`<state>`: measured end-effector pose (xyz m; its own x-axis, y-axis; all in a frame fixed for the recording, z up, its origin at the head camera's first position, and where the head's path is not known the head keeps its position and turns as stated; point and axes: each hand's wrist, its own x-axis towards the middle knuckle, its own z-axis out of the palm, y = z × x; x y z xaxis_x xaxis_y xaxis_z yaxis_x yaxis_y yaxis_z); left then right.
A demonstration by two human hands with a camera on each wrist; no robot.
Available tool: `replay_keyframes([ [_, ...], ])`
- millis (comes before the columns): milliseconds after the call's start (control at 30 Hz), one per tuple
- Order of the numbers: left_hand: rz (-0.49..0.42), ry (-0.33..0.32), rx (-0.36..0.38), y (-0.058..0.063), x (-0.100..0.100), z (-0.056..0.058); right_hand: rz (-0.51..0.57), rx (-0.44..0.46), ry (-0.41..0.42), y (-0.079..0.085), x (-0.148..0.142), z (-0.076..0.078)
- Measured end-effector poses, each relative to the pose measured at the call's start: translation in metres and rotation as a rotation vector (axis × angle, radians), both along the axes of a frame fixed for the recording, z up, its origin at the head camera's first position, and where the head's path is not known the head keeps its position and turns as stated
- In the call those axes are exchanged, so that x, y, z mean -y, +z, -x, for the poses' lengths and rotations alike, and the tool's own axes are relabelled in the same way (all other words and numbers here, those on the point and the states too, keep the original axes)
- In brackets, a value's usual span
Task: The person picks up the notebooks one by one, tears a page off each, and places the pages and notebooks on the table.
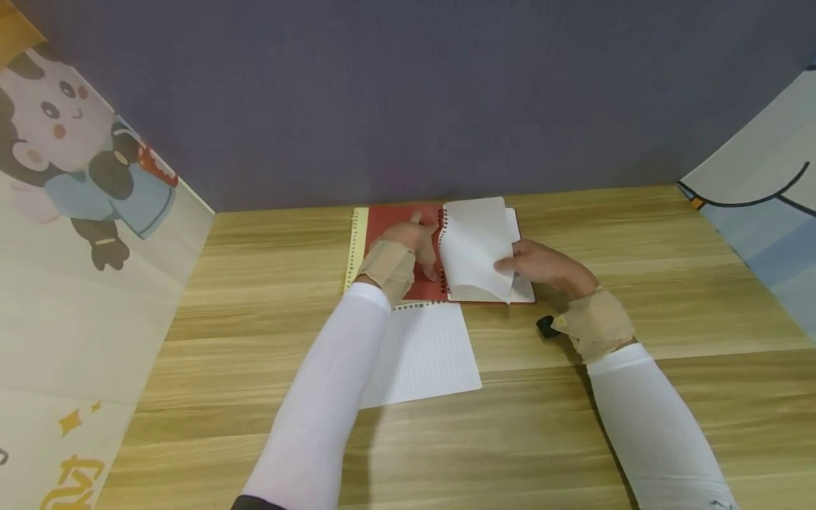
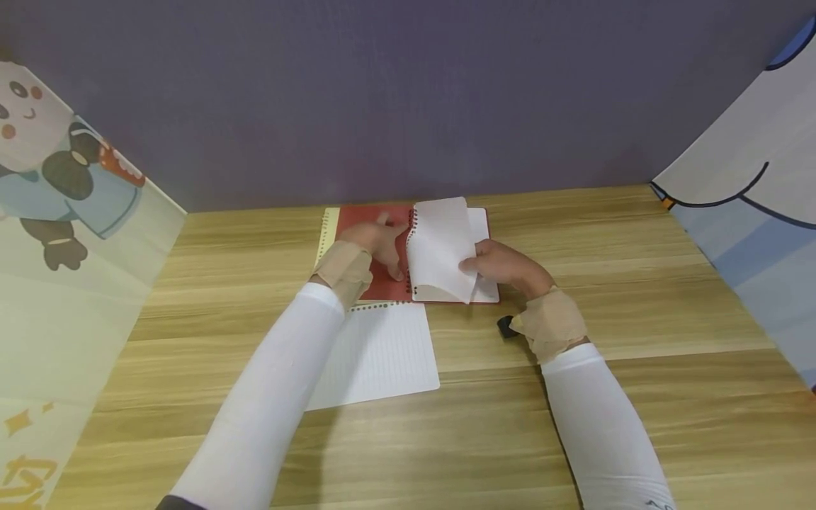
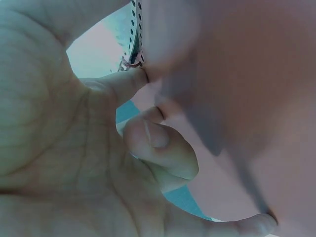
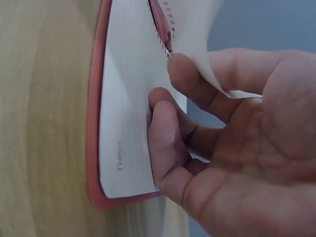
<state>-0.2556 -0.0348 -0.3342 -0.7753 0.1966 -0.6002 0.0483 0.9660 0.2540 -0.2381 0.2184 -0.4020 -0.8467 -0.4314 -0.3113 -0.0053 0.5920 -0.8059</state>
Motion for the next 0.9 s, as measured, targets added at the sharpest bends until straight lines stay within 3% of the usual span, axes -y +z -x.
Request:
replay_keyframes([
  [133,0.001,0.001,0.01,0.0,-0.001,0.001,0.015,0.015,0.037,0.001,-0.003,-0.002],
  [300,0.014,0.006,0.001,0.002,-0.001,0.0,0.13,0.068,0.088,-0.002,-0.007,-0.003],
  [500,0.037,0.021,-0.01,0.002,-0.003,-0.004,0.149,0.064,0.065,-0.003,-0.01,-0.003],
  [700,0.076,0.013,-0.068,-0.011,-0.002,-0.003,0.141,0.093,0.016,0.0,-0.013,-0.003],
  [900,0.084,-0.032,-0.142,-0.021,0.001,-0.004,0.225,0.084,0.052,-0.004,-0.018,-0.002],
])
